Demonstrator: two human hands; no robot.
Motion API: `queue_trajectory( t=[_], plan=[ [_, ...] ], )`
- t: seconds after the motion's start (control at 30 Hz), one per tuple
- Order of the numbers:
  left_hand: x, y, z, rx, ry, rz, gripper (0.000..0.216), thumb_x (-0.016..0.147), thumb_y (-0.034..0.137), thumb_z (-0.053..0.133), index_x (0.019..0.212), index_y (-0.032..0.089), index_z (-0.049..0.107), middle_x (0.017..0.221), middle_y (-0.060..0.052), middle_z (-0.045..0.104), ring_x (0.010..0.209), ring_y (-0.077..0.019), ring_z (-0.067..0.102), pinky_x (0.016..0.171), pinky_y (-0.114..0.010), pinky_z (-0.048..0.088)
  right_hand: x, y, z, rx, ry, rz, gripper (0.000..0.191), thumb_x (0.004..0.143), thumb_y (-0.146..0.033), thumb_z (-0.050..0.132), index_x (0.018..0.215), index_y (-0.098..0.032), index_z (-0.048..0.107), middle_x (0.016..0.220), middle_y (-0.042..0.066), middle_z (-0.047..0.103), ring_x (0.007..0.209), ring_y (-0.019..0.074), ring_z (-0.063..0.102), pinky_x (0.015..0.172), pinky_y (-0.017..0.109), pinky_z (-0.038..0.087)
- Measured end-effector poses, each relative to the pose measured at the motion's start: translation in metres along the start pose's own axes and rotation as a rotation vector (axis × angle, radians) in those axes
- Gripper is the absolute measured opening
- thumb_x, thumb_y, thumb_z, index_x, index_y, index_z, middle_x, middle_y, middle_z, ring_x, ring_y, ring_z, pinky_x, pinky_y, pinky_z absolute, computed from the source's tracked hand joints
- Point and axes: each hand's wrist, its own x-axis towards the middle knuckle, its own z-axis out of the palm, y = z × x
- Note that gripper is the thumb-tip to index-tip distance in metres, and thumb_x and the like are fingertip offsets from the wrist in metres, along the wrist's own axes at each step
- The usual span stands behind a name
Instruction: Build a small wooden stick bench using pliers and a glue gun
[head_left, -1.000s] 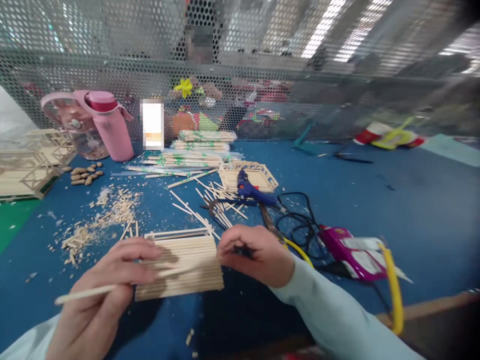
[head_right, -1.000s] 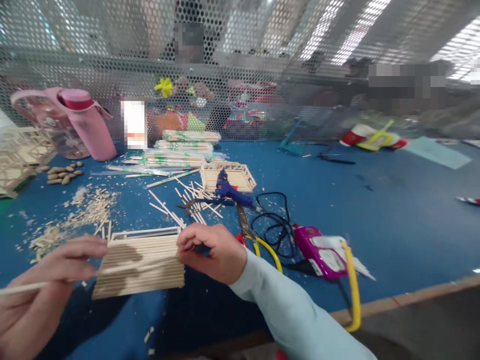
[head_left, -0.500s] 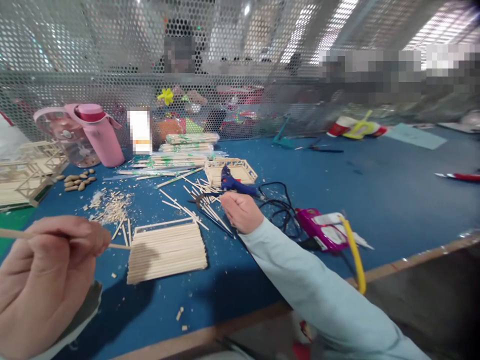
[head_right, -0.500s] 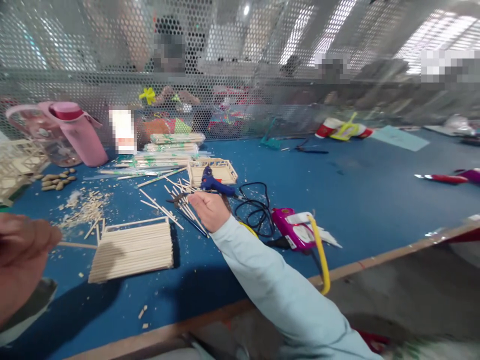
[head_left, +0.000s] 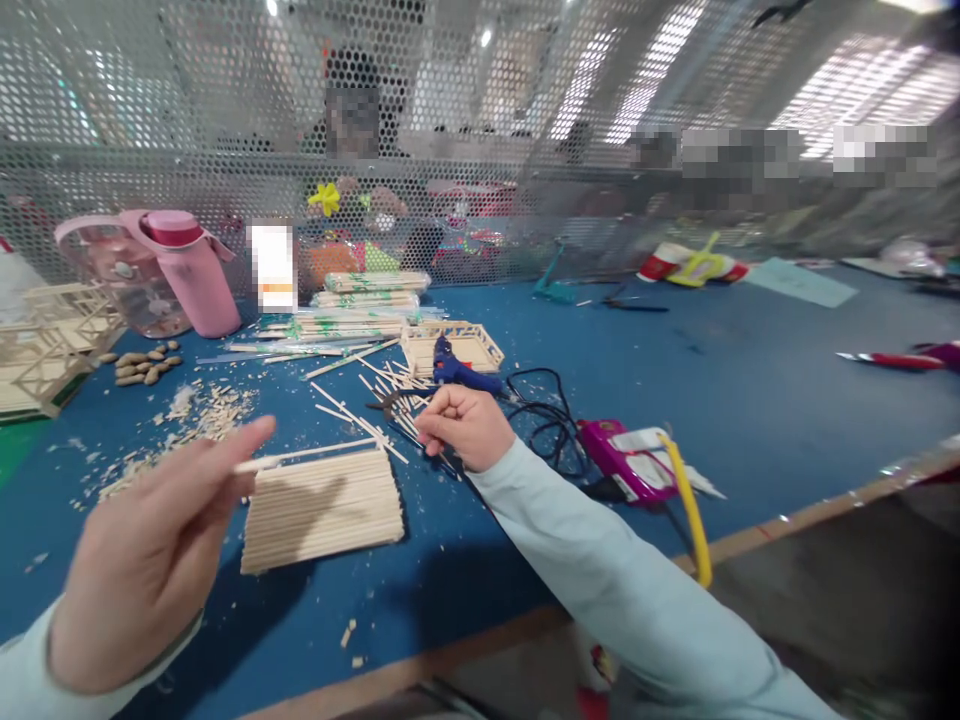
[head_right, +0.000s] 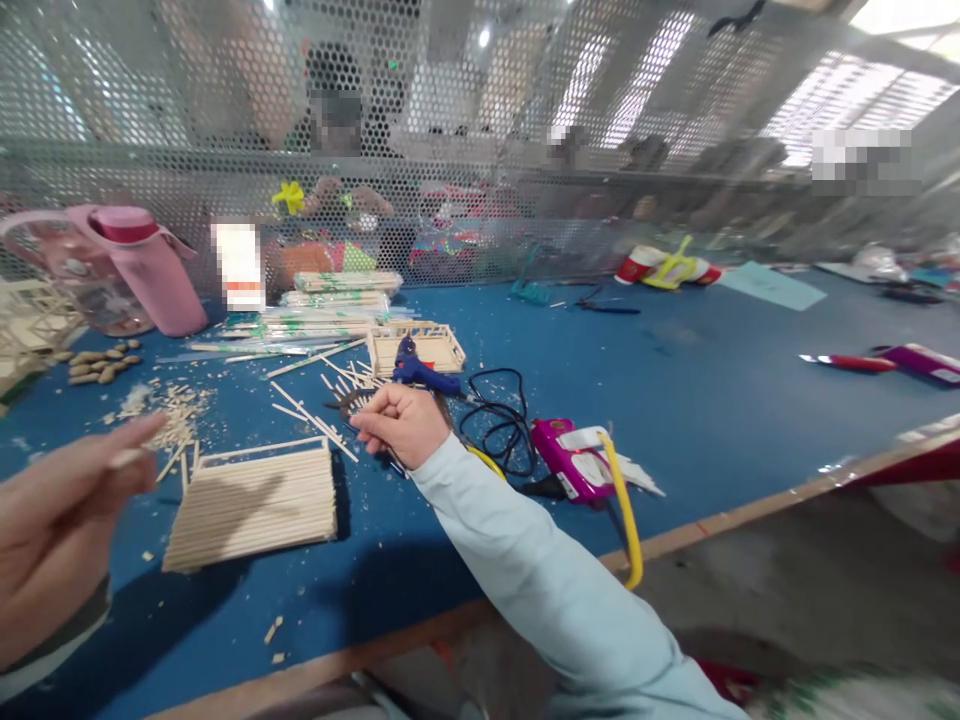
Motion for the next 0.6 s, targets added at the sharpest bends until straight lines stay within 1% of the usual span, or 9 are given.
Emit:
queue_trajectory(
  t=[0.1, 0.17, 0.2, 0.27, 0.33, 0.37, 0.43, 0.5, 0.6],
  plan=[
    [0.01, 0.007, 0.005, 0.001, -0.12, 0.118, 0.035, 0.086, 0.023, 0.043, 0.118, 0.029, 0.057, 0.073, 0.0, 0.064, 0.06, -0.0104, 0.06, 0.053, -0.016, 0.044, 0.001, 0.003, -0.002, -0.153, 0.047, -0.078, 0.024, 0.077, -0.04, 0.051, 0.07, -0.017, 0.053, 0.041, -0.005, 0.05, 0.032, 0.0063, 0.041, 0.035, 0.018, 0.032],
    [0.013, 0.008, 0.01, 0.039, -0.18, 0.114, 0.034, 0.087, 0.021, 0.041, 0.116, 0.022, 0.06, 0.071, -0.002, 0.063, 0.059, -0.0118, 0.059, 0.053, -0.018, 0.044, 0.003, 0.006, -0.004, -0.281, 0.056, -0.192, 0.025, 0.084, -0.034, 0.04, 0.076, -0.016, 0.055, 0.046, -0.003, 0.052, 0.038, 0.0081, 0.044, 0.04, 0.02, 0.038],
    [0.013, 0.007, 0.013, 0.067, -0.207, 0.107, 0.036, 0.086, 0.019, 0.039, 0.116, 0.018, 0.059, 0.071, -0.003, 0.062, 0.059, -0.0126, 0.059, 0.054, -0.019, 0.045, 0.003, 0.007, -0.005, -0.348, 0.069, -0.276, 0.025, 0.085, -0.031, 0.037, 0.079, -0.016, 0.056, 0.055, 0.0, 0.057, 0.046, 0.0104, 0.05, 0.046, 0.023, 0.043],
    [0.014, 0.005, 0.02, 0.126, -0.257, 0.12, 0.041, 0.085, 0.014, 0.034, 0.119, 0.013, 0.057, 0.073, -0.005, 0.061, 0.062, -0.0145, 0.059, 0.056, -0.022, 0.046, 0.003, 0.007, -0.006, -0.472, 0.102, -0.475, 0.024, 0.083, -0.024, 0.038, 0.09, -0.013, 0.058, 0.086, 0.011, 0.064, 0.077, 0.0179, 0.06, 0.067, 0.032, 0.049],
    [0.015, 0.005, 0.026, 0.169, -0.294, 0.17, 0.043, 0.083, 0.01, 0.031, 0.119, 0.011, 0.055, 0.076, -0.007, 0.06, 0.066, -0.0161, 0.058, 0.061, -0.026, 0.048, -0.001, 0.004, -0.004, -0.539, 0.106, -0.665, 0.029, 0.082, -0.023, 0.043, 0.106, -0.012, 0.055, 0.116, 0.017, 0.056, 0.108, 0.0239, 0.051, 0.089, 0.041, 0.043],
    [0.016, 0.006, 0.03, 0.184, -0.312, 0.199, 0.044, 0.083, 0.008, 0.031, 0.119, 0.01, 0.055, 0.078, -0.007, 0.06, 0.068, -0.0168, 0.058, 0.063, -0.027, 0.049, -0.004, 0.002, -0.002, -0.546, 0.071, -0.736, 0.033, 0.083, -0.026, 0.045, 0.112, -0.012, 0.053, 0.12, 0.017, 0.054, 0.114, 0.0244, 0.048, 0.094, 0.042, 0.039],
    [0.017, 0.011, 0.038, 0.199, -0.351, 0.253, 0.044, 0.082, 0.005, 0.031, 0.12, 0.009, 0.053, 0.08, -0.008, 0.06, 0.071, -0.0181, 0.057, 0.066, -0.03, 0.049, -0.013, -0.004, 0.004, -0.552, -0.058, -0.824, 0.035, 0.085, -0.031, 0.048, 0.115, -0.015, 0.052, 0.111, 0.013, 0.062, 0.104, 0.0216, 0.055, 0.091, 0.037, 0.042],
    [0.018, 0.017, 0.046, 0.19, -0.385, 0.293, 0.042, 0.083, 0.004, 0.033, 0.12, 0.009, 0.052, 0.082, -0.008, 0.061, 0.072, -0.0189, 0.057, 0.067, -0.032, 0.05, -0.023, -0.009, 0.011, -0.604, -0.168, -0.871, 0.027, 0.087, -0.029, 0.047, 0.11, -0.017, 0.056, 0.092, 0.008, 0.069, 0.083, 0.0174, 0.062, 0.077, 0.03, 0.047],
    [0.021, 0.024, 0.051, 0.132, -0.396, 0.331, 0.038, 0.085, 0.007, 0.035, 0.12, 0.01, 0.05, 0.089, -0.009, 0.064, 0.076, -0.019, 0.058, 0.069, -0.032, 0.05, -0.03, -0.015, 0.016, -0.694, -0.178, -0.899, 0.02, 0.089, -0.019, 0.045, 0.098, -0.018, 0.062, 0.081, 0.006, 0.071, 0.072, 0.0154, 0.063, 0.068, 0.027, 0.047]
  ],
)
